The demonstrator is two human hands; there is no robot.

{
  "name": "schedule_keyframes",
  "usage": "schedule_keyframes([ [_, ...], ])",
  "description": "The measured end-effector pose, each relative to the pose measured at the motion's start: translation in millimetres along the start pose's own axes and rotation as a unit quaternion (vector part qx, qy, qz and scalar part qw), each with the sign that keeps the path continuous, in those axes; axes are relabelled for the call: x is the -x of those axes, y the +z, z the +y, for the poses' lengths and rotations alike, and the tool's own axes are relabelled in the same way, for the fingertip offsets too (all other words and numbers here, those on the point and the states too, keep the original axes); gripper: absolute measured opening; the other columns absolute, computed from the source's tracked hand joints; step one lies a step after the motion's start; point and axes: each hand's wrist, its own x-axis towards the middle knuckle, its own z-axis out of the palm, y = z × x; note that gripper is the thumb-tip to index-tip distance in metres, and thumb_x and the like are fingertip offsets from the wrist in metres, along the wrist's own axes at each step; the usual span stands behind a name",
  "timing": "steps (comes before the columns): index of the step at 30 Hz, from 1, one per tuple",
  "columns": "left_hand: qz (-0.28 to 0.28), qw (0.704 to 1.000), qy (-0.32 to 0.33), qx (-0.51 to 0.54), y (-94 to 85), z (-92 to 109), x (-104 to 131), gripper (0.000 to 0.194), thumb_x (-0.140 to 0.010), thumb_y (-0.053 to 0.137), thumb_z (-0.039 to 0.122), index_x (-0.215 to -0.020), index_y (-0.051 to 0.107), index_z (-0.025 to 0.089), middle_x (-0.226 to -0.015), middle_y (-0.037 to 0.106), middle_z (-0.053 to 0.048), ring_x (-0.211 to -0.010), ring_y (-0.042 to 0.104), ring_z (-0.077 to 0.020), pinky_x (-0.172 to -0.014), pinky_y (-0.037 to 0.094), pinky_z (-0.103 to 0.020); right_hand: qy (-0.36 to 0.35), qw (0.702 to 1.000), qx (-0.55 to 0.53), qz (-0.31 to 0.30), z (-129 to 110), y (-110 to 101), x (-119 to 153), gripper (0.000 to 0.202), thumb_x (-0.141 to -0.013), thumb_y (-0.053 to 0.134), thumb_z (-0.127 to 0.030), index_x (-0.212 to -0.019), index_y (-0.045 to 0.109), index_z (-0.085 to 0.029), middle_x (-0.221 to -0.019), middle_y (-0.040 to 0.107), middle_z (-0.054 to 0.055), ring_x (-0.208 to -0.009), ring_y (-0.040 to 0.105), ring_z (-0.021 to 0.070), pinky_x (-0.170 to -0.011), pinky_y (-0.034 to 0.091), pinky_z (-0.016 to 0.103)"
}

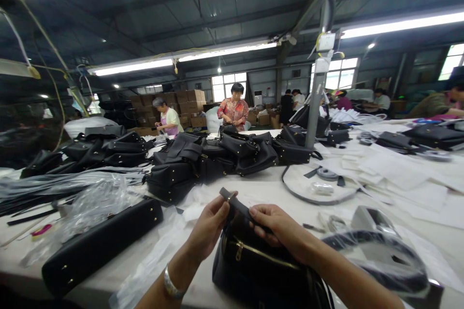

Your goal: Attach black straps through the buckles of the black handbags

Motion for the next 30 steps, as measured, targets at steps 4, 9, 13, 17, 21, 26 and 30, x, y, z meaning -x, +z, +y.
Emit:
schedule_keyframes([
  [4,-0.077,0.989,0.035,-0.118,10.0,-2.8,2.0,0.037,-0.082,0.077,0.035,-0.113,0.074,0.016,-0.107,0.071,-0.010,-0.104,0.064,-0.0262,-0.092,0.048,-0.034,-0.069,0.981,0.115,0.139,-6.3,10.9,2.0,0.048,-0.092,0.044,-0.066,-0.093,0.056,-0.020,-0.058,0.051,-0.006,-0.038,0.035,0.0062,-0.036,0.023,0.017],
  [9,-0.027,0.949,0.136,-0.283,25.2,-3.3,5.0,0.027,-0.082,0.073,0.021,-0.109,0.075,0.020,-0.115,0.067,-0.009,-0.111,0.061,-0.0275,-0.096,0.047,-0.036,-0.218,0.865,0.368,0.264,-4.9,27.3,3.7,0.063,-0.091,0.053,-0.051,-0.148,0.036,-0.028,-0.105,0.068,0.007,-0.090,0.067,0.0265,-0.078,0.054,0.040],
  [13,-0.021,0.932,0.149,-0.328,31.1,-5.6,5.6,0.033,-0.077,0.070,0.011,-0.109,0.073,0.016,-0.107,0.071,-0.009,-0.101,0.064,-0.0258,-0.089,0.050,-0.034,-0.266,0.811,0.434,0.289,2.4,29.3,-7.2,0.044,-0.091,0.055,-0.037,-0.133,0.056,-0.026,-0.128,0.061,0.011,-0.110,0.063,0.0293,-0.098,0.049,0.047],
  [17,-0.056,0.944,0.111,-0.306,33.9,-8.7,4.7,0.025,-0.081,0.071,0.020,-0.104,0.073,0.013,-0.100,0.074,-0.009,-0.093,0.065,-0.0255,-0.084,0.050,-0.033,-0.338,0.830,0.364,0.255,-8.3,26.5,-10.5,0.036,-0.097,0.047,-0.039,-0.122,0.066,-0.023,-0.136,0.062,0.010,-0.131,0.050,0.0278,-0.115,0.034,0.050],
  [21,-0.105,0.967,0.045,-0.227,37.6,-5.7,5.1,0.039,-0.081,0.074,0.031,-0.116,0.071,0.016,-0.111,0.071,-0.011,-0.100,0.063,-0.0273,-0.085,0.049,-0.033,-0.325,0.914,0.161,0.184,-43.4,18.1,9.0,0.055,-0.100,0.033,-0.060,-0.127,0.065,-0.024,-0.136,0.064,0.008,-0.137,0.047,0.0254,-0.119,0.028,0.049],
  [26,-0.109,0.973,-0.006,-0.203,46.2,0.7,6.5,0.043,-0.078,0.076,0.037,-0.116,0.071,0.016,-0.100,0.071,-0.009,-0.085,0.063,-0.0214,-0.073,0.046,-0.028,-0.342,0.915,-0.105,0.188,-68.9,-2.6,32.8,0.053,-0.097,0.036,-0.065,-0.118,0.067,-0.028,-0.118,0.075,0.004,-0.126,0.059,0.0230,-0.112,0.042,0.045],
  [30,-0.132,0.954,0.000,-0.268,52.6,-5.2,3.2,0.041,-0.078,0.075,0.037,-0.115,0.074,0.018,-0.098,0.073,-0.006,-0.086,0.062,-0.0223,-0.073,0.045,-0.028,-0.357,0.881,-0.163,0.265,-75.3,-10.0,43.2,0.043,-0.099,0.041,-0.058,-0.106,0.072,-0.029,-0.107,0.078,0.001,-0.120,0.064,0.0218,-0.108,0.048,0.043],
])
